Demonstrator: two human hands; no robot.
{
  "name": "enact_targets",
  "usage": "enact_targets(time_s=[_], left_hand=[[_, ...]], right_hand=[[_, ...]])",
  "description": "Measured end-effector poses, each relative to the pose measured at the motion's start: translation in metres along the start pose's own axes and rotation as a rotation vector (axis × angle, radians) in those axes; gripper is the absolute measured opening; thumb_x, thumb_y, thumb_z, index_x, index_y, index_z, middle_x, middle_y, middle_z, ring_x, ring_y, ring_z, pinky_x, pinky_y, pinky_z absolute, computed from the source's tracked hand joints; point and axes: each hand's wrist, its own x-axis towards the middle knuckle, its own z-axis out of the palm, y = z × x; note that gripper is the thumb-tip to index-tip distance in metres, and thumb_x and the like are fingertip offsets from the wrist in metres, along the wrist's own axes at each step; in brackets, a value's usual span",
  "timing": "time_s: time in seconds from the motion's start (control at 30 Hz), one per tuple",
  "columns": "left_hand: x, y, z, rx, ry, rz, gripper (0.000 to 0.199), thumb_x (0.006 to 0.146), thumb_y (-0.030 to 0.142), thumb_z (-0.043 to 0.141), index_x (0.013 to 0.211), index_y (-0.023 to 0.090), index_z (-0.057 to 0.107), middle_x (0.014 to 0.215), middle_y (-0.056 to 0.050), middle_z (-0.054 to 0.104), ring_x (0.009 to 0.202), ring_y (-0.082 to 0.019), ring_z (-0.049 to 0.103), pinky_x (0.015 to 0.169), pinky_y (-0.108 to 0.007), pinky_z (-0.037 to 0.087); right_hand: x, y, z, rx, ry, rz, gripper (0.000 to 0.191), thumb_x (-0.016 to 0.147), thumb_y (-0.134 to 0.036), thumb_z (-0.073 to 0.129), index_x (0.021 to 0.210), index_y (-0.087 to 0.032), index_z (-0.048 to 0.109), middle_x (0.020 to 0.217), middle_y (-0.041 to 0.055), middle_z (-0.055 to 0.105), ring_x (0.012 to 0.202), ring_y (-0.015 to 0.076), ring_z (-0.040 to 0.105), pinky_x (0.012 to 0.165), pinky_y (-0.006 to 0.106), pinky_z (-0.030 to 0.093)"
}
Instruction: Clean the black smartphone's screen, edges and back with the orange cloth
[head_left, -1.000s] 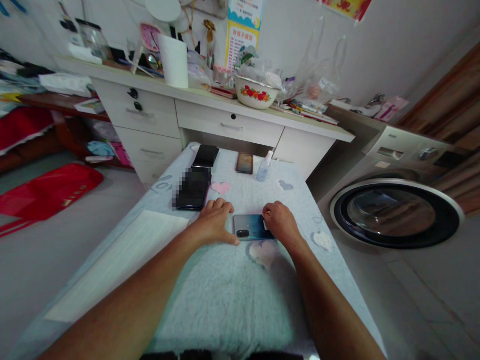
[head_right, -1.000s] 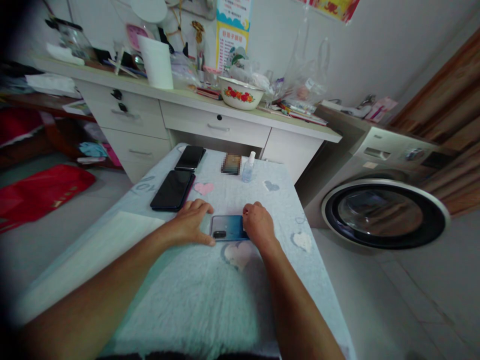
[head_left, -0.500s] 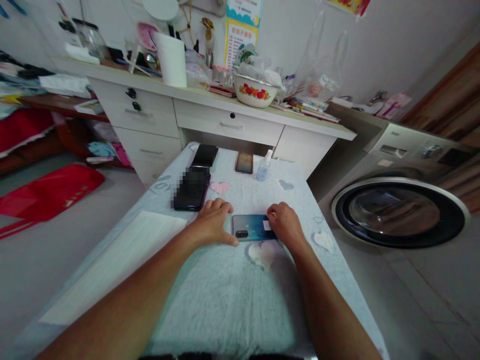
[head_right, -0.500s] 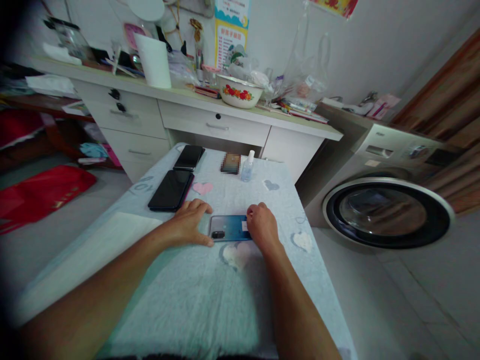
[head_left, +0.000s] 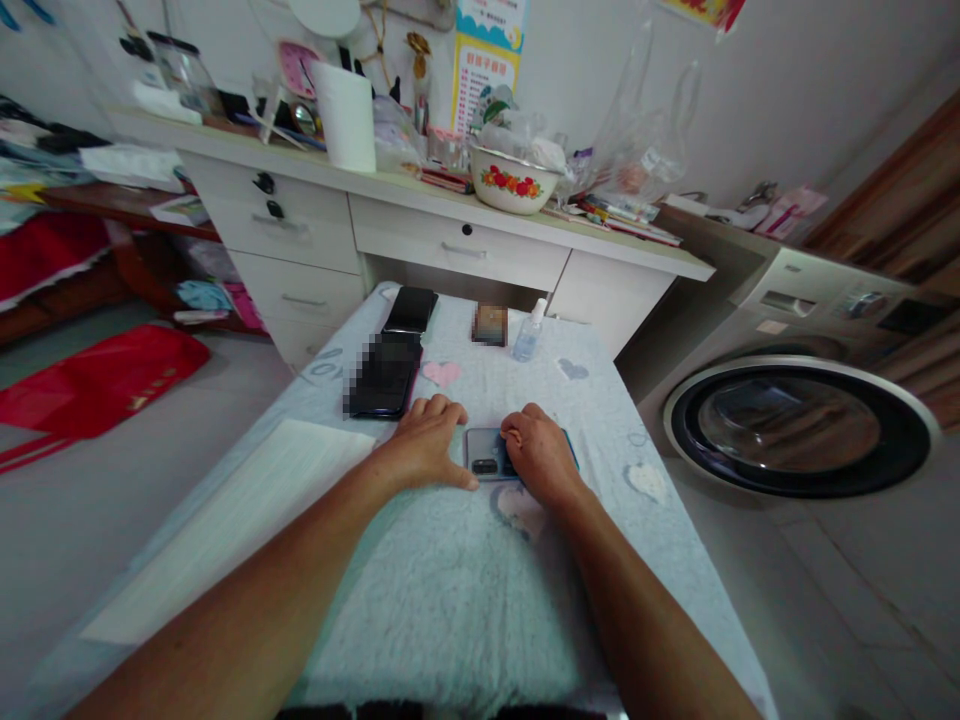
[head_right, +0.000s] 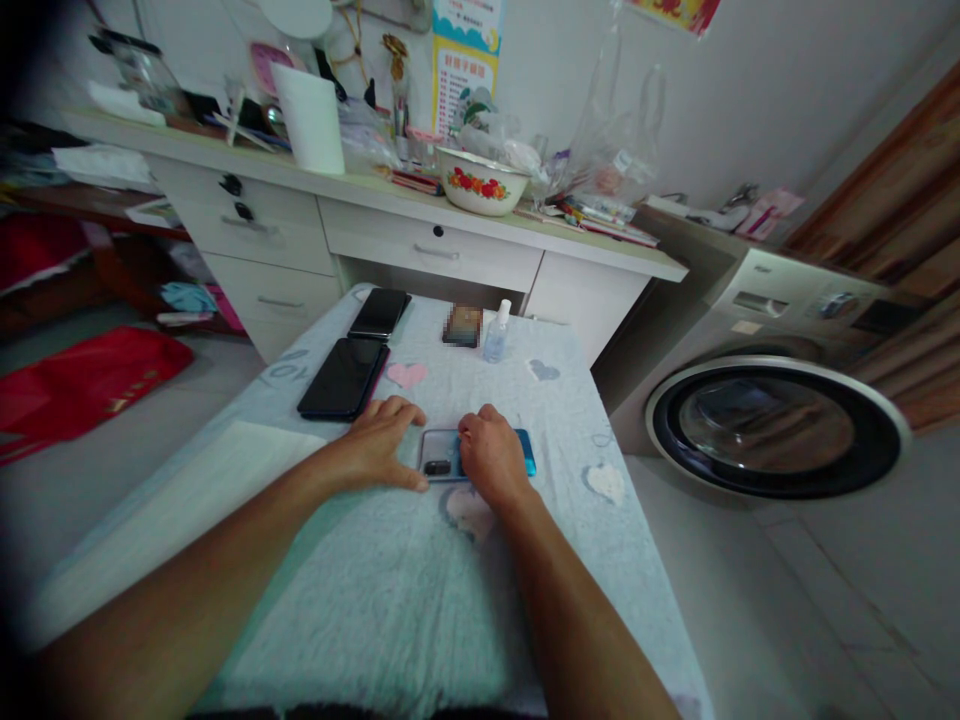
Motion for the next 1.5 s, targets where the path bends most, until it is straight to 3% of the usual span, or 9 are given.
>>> enact_targets(time_s=[0.47,1.17,1.5], left_hand=[[0.000,0.001,0.000,0.003,0.003,0.004,0.081,0.047,0.063,0.074,0.113,0.022,0.050,0.116,-0.009,0.050,0.111,-0.031,0.044,0.096,-0.038,0.035],[-0.001,0.001,-0.001,-0.021,-0.011,-0.015,0.084,0.046,0.062,0.074,0.116,0.022,0.050,0.117,-0.009,0.048,0.111,-0.032,0.044,0.096,-0.040,0.036],[-0.001,0.000,0.000,-0.037,-0.006,-0.009,0.083,0.046,0.062,0.074,0.116,0.023,0.050,0.118,-0.008,0.048,0.112,-0.032,0.043,0.096,-0.040,0.036]], right_hand=[[-0.001,-0.013,0.006,0.041,-0.053,-0.155,0.019,0.090,-0.018,0.048,0.093,-0.018,0.067,0.090,0.0042,0.054,0.083,0.0129,0.053,0.073,0.022,0.037],[0.004,0.009,0.001,-0.079,0.028,0.147,0.021,0.088,-0.020,0.048,0.091,-0.020,0.069,0.093,0.0065,0.059,0.083,0.0158,0.056,0.074,0.025,0.038],[0.008,0.002,0.007,-0.083,0.019,0.068,0.022,0.089,-0.017,0.046,0.095,-0.018,0.067,0.094,0.0072,0.057,0.084,0.0160,0.055,0.076,0.025,0.038]])
